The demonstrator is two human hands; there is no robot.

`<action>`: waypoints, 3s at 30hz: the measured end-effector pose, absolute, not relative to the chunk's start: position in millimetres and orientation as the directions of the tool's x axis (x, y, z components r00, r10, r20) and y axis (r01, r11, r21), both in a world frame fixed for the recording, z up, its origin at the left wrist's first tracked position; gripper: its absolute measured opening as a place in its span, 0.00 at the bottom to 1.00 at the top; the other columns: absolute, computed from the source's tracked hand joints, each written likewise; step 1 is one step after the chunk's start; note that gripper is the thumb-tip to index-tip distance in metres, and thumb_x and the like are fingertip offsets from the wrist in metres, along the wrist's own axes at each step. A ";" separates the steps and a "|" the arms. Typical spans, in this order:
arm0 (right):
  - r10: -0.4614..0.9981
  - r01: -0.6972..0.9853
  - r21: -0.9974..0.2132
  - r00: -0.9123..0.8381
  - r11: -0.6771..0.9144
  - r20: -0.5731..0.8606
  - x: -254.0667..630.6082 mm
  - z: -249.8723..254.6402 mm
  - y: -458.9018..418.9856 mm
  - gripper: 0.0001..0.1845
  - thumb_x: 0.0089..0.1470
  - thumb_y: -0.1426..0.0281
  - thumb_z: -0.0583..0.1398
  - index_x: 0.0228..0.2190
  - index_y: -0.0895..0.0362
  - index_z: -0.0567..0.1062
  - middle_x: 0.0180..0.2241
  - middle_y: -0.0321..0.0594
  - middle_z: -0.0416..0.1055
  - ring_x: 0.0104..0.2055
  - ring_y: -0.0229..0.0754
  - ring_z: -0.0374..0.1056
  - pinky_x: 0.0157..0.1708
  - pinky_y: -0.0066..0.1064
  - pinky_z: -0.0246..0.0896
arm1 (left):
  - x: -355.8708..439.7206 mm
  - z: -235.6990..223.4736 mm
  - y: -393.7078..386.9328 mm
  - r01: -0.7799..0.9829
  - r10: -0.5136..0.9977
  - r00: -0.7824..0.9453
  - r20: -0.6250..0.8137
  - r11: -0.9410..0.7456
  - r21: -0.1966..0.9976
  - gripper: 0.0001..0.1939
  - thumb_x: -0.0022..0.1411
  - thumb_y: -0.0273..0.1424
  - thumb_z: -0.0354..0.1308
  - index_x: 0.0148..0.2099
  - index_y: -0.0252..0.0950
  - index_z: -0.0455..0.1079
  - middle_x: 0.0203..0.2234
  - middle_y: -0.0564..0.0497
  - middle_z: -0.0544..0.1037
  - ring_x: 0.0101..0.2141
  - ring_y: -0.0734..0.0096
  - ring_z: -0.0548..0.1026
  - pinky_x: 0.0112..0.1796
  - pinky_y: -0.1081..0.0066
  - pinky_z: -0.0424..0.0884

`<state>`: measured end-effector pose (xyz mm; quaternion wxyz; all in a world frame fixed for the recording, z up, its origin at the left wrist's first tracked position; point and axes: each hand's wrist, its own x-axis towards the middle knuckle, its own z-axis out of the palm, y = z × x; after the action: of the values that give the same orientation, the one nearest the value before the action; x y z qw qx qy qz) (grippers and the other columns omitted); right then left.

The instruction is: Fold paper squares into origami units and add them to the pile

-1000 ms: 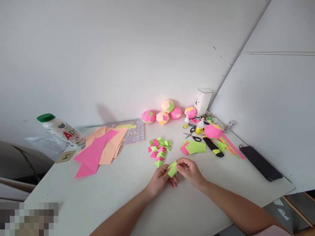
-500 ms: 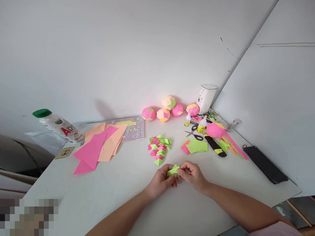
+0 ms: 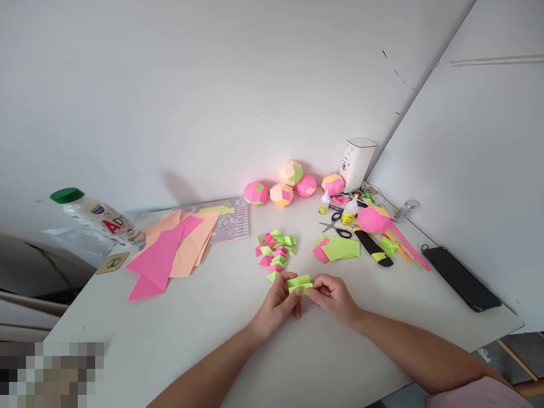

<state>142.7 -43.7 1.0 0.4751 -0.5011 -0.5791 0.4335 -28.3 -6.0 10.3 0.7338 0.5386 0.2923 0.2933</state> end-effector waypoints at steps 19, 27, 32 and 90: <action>0.998 0.050 -0.999 -0.061 0.010 0.007 143.0 3.1 -43.2 0.16 0.55 0.62 0.55 0.21 0.57 0.60 0.19 0.30 0.56 0.20 0.32 0.53 0.20 0.24 0.53 | -29.1 0.1 -5.1 -0.051 0.772 0.632 -0.063 0.122 0.991 0.14 0.59 0.39 0.53 0.27 0.34 0.62 0.26 0.52 0.69 0.27 0.74 0.68 0.28 0.73 0.66; 0.992 0.067 -0.998 -0.123 0.003 -0.005 140.9 1.0 -45.3 0.11 0.54 0.63 0.55 0.28 0.58 0.65 0.18 0.30 0.58 0.20 0.32 0.55 0.19 0.24 0.55 | -28.3 4.2 -6.3 -0.123 0.737 0.655 -0.168 0.323 0.938 0.14 0.58 0.41 0.55 0.39 0.34 0.65 0.26 0.52 0.73 0.26 0.74 0.70 0.27 0.73 0.66; 0.983 0.151 -0.974 -0.092 0.169 0.157 141.5 0.6 -46.5 0.14 0.55 0.71 0.53 0.45 0.55 0.61 0.29 0.37 0.65 0.26 0.35 0.63 0.25 0.26 0.61 | -26.2 6.0 -2.7 -0.143 0.766 0.614 -0.192 0.347 0.927 0.16 0.57 0.42 0.55 0.35 0.33 0.65 0.22 0.52 0.72 0.21 0.74 0.69 0.21 0.73 0.66; 0.964 0.175 -0.948 -0.027 0.264 0.263 143.6 5.6 -45.2 0.11 0.56 0.65 0.54 0.26 0.59 0.70 0.31 0.40 0.65 0.18 0.30 0.61 0.16 0.25 0.57 | -32.7 -0.1 -1.6 -0.243 0.861 0.491 -0.133 0.282 0.928 0.16 0.59 0.38 0.50 0.22 0.36 0.57 0.15 0.58 0.58 0.17 0.78 0.57 0.20 0.75 0.57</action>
<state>143.6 -45.2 5.6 0.5151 -0.4704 -0.6056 0.3830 -32.7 -1.6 -0.1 0.7281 0.4642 0.3329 0.3790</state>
